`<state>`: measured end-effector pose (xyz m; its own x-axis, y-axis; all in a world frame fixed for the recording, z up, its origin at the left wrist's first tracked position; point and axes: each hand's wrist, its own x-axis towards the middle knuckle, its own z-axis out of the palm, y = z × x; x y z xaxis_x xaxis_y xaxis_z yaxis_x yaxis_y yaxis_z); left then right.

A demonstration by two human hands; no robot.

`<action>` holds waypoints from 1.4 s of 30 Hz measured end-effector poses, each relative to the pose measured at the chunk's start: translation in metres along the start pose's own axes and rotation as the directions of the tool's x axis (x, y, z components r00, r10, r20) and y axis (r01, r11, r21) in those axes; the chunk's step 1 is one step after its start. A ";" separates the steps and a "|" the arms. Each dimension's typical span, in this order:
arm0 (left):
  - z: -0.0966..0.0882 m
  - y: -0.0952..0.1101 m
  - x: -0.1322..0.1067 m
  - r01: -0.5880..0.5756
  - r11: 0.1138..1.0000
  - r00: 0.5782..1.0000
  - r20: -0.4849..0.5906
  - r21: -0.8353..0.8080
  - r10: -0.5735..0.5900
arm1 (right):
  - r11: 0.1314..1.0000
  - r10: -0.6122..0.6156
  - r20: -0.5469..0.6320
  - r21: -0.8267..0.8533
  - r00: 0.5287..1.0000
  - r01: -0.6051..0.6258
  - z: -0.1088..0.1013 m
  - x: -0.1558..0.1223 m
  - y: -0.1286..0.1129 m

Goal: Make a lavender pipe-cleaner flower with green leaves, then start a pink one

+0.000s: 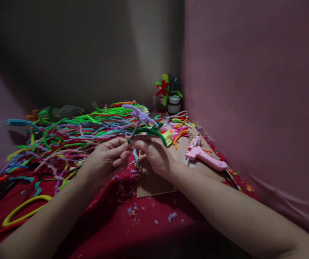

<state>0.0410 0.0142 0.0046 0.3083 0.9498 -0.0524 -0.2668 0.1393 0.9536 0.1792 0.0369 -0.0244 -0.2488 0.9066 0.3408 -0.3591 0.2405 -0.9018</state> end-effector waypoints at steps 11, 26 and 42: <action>-0.005 -0.002 0.003 -0.007 0.976 0.999 0.043 0.218 -0.002 | 0.986 0.100 -0.142 0.149 0.985 -0.078 -0.001 0.003 0.012; -0.006 -0.008 0.005 -0.293 0.635 0.891 -0.037 0.715 0.453 | 0.994 0.099 -0.150 0.051 0.984 -0.093 0.008 -0.003 -0.001; -0.021 0.002 0.006 0.150 0.987 0.963 0.236 -0.064 -0.131 | 0.976 0.151 0.066 0.148 0.986 -0.159 -0.002 0.004 0.005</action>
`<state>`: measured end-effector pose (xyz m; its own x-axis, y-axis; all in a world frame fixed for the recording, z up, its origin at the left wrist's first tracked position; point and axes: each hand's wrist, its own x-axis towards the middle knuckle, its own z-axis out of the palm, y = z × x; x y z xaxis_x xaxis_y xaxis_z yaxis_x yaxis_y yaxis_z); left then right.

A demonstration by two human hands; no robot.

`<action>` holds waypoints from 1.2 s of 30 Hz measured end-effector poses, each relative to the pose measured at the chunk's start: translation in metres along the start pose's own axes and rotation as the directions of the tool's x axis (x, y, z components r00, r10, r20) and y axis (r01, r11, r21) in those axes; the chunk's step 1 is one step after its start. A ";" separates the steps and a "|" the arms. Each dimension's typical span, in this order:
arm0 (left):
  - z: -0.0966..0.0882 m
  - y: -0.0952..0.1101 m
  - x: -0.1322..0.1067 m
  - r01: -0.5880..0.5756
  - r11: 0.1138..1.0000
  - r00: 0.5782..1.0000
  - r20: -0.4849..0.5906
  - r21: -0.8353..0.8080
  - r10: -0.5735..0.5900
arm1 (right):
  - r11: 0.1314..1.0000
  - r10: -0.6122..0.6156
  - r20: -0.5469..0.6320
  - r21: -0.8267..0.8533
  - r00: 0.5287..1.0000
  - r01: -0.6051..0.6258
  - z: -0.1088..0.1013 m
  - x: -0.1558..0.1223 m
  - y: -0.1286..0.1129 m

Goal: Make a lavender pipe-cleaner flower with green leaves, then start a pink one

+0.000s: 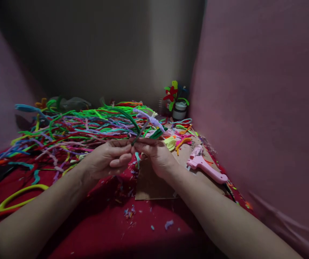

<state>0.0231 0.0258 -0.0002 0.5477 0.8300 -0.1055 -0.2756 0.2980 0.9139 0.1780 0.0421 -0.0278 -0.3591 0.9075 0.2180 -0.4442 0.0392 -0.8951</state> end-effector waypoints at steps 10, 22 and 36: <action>0.003 0.010 0.002 -0.180 0.828 0.939 -0.159 0.531 0.306 | 0.999 -0.035 -0.069 -0.012 0.997 0.034 0.001 -0.004 -0.005; 0.021 0.001 -0.001 -0.258 0.819 0.835 -0.309 0.512 0.456 | 0.992 0.057 -0.034 -0.112 0.998 -0.060 0.016 -0.012 -0.001; 0.023 0.006 -0.003 -0.143 0.862 0.828 -0.418 0.487 0.374 | 0.980 0.078 -0.027 -0.182 0.997 -0.082 0.010 -0.009 0.005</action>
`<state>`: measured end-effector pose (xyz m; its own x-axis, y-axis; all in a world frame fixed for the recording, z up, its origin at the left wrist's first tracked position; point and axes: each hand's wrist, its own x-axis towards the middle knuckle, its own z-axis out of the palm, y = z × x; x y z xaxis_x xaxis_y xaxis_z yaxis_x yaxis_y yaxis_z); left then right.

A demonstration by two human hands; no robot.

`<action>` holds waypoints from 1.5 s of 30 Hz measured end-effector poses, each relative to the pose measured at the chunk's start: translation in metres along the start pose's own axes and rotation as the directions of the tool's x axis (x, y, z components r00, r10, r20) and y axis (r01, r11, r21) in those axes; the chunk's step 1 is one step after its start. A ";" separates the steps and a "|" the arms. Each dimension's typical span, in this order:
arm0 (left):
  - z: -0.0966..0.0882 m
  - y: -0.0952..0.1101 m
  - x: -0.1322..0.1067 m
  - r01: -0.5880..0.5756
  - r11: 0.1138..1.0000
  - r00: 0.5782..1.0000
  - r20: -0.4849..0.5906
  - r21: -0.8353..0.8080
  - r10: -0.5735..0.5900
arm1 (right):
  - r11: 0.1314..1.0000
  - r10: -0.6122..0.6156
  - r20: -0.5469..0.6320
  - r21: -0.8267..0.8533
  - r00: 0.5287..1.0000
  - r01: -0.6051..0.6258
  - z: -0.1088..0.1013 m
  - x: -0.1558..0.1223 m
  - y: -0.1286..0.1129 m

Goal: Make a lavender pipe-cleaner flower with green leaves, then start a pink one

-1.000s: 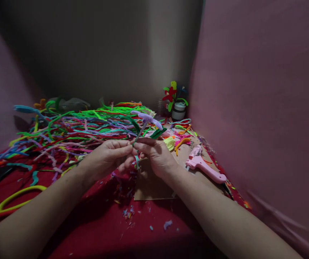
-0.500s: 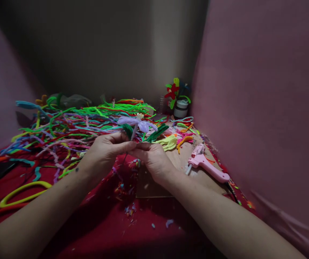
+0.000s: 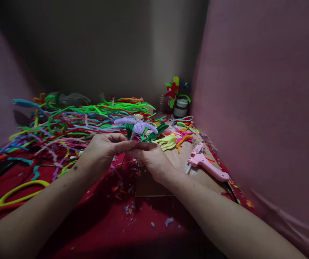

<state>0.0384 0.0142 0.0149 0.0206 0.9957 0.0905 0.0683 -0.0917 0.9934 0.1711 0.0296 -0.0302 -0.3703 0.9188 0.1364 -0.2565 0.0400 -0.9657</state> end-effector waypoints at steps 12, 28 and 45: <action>-0.005 -0.003 0.003 -0.046 0.998 0.998 0.035 0.037 0.044 | 0.998 -0.024 0.017 0.054 1.000 0.023 -0.002 -0.001 0.003; -0.015 -0.012 0.011 -0.032 0.999 0.988 0.153 0.012 0.030 | 0.995 0.015 0.098 0.099 0.995 -0.025 -0.003 0.000 0.005; -0.014 -0.007 0.009 -0.096 0.993 0.943 0.314 -0.069 0.113 | 0.991 0.056 0.027 0.116 0.998 -0.059 0.003 -0.003 0.002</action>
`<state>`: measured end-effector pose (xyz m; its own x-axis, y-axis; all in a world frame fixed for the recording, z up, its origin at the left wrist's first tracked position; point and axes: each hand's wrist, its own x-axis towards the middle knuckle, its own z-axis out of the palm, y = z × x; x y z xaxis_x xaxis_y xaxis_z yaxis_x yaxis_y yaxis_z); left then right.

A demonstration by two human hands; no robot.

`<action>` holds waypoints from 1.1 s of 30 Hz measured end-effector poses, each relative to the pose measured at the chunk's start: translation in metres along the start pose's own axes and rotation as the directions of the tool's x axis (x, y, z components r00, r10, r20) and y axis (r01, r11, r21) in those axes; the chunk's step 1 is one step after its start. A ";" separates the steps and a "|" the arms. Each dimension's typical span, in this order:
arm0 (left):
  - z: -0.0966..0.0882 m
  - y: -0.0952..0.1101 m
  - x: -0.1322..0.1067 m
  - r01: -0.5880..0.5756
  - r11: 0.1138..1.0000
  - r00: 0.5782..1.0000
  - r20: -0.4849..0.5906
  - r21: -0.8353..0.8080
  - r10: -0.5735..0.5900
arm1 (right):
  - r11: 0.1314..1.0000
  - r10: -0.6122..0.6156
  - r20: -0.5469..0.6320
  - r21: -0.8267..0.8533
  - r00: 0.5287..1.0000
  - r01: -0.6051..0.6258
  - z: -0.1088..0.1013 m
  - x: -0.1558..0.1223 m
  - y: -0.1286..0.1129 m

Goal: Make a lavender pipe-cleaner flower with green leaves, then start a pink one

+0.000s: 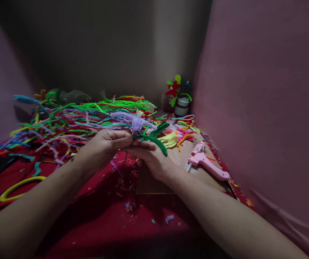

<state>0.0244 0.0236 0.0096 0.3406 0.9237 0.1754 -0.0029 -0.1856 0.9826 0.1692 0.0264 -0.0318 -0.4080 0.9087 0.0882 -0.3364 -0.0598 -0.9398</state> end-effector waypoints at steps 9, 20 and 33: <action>0.006 -0.001 0.002 0.014 1.000 0.990 -0.137 0.016 -0.012 | 0.980 -0.122 -0.034 -0.161 0.992 0.115 -0.001 -0.004 -0.006; 0.005 -0.001 0.001 0.090 0.992 0.976 -0.205 0.084 -0.071 | 0.976 -0.056 -0.024 -0.211 0.998 0.050 0.001 -0.002 -0.005; -0.006 -0.001 0.001 0.157 0.987 0.988 0.004 0.043 -0.157 | 0.996 0.077 0.086 -0.055 0.993 -0.073 -0.004 0.000 0.003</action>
<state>0.0190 0.0269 0.0091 0.3410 0.9399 0.0186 0.0908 -0.0526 0.9945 0.1714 0.0281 -0.0355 -0.5045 0.8623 0.0434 -0.2584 -0.1028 -0.9605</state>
